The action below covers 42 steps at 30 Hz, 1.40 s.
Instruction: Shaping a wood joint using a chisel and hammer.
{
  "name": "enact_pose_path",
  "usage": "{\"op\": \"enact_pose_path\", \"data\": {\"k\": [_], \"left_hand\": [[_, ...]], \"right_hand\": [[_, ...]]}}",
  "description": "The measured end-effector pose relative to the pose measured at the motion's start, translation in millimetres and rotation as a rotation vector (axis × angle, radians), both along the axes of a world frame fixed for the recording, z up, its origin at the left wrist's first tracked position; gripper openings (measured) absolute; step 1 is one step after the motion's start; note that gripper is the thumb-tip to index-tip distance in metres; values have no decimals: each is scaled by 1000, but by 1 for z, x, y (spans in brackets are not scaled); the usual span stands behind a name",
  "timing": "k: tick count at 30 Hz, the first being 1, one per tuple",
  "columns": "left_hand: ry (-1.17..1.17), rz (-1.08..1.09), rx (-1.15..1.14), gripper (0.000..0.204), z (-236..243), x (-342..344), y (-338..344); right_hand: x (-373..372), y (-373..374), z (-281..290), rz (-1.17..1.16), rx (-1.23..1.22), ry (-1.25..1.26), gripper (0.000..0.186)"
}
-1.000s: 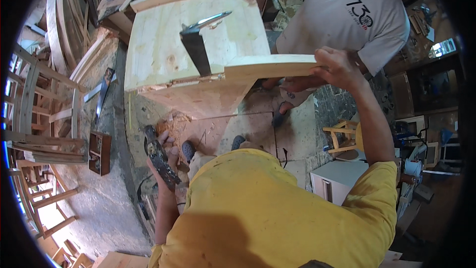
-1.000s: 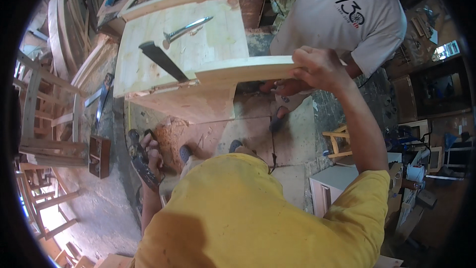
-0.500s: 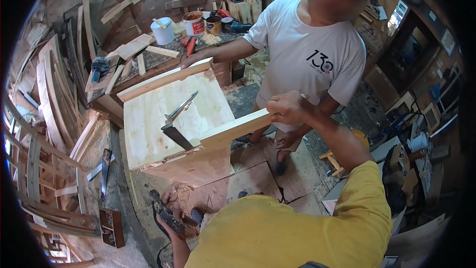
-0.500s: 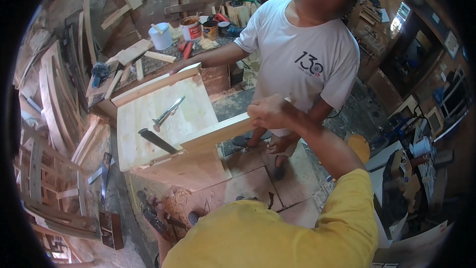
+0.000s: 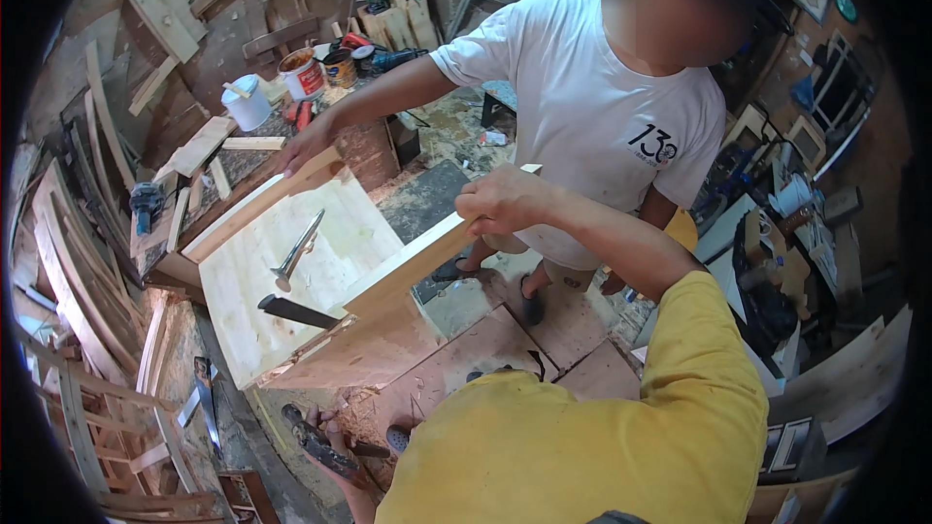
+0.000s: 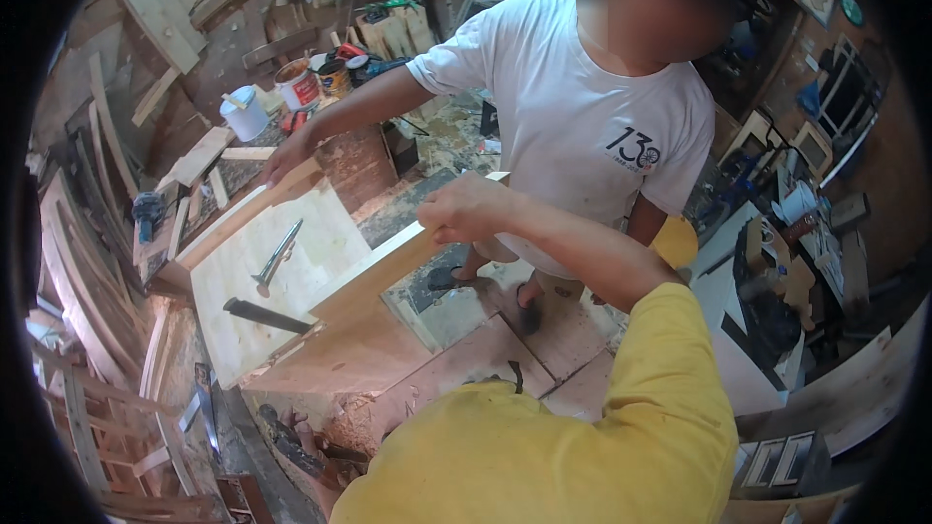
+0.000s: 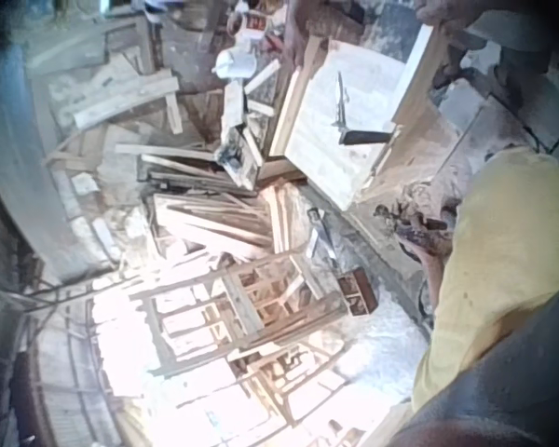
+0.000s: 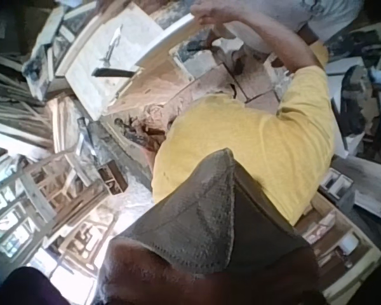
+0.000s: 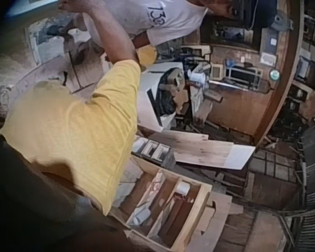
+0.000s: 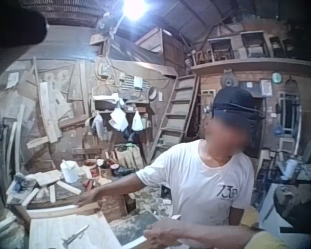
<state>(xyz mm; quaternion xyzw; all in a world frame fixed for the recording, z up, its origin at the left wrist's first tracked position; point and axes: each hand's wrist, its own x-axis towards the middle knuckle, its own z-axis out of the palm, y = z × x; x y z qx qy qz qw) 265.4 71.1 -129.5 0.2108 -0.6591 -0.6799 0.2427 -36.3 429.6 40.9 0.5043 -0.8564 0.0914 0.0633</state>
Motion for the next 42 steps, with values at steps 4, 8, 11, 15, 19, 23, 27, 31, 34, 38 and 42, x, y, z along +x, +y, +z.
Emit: {"op": "enact_pose_path", "data": {"k": [4,8,11,15,19,23,27,31,34,38,42], "left_hand": [[28,-44,38,47,1,-9,-1],[0,-30,45,54,7,-16,-1],[-15,-41,62,55,10,-17,1],[-45,-49,87,55,12,-15,3],[-63,-65,106,56,7,-13,1],[-66,-50,1,57,-3,-17,-7],[105,-42,-574,43,-11,-8,-20],[-128,1,-61,41,-8,10,-29],[-60,-17,-113,43,-2,18,-31],[-94,35,-92,46,8,35,-30],[-114,59,-100,48,15,57,-32]], "right_hand": [[1,1,-3,13,-31,13,26],[1,2,-5,-3,-24,21,27],[1,2,-5,23,-63,7,26],[-1,0,-4,15,-41,38,26],[-1,-4,-5,25,-61,9,25],[-2,-3,-8,30,-38,-6,25],[-5,6,-1,70,-33,24,32],[-15,18,19,-21,-277,101,31],[-22,7,33,-127,-348,-65,32],[-29,-51,43,-118,-359,179,29],[-37,-132,40,4,-331,346,21]]}}
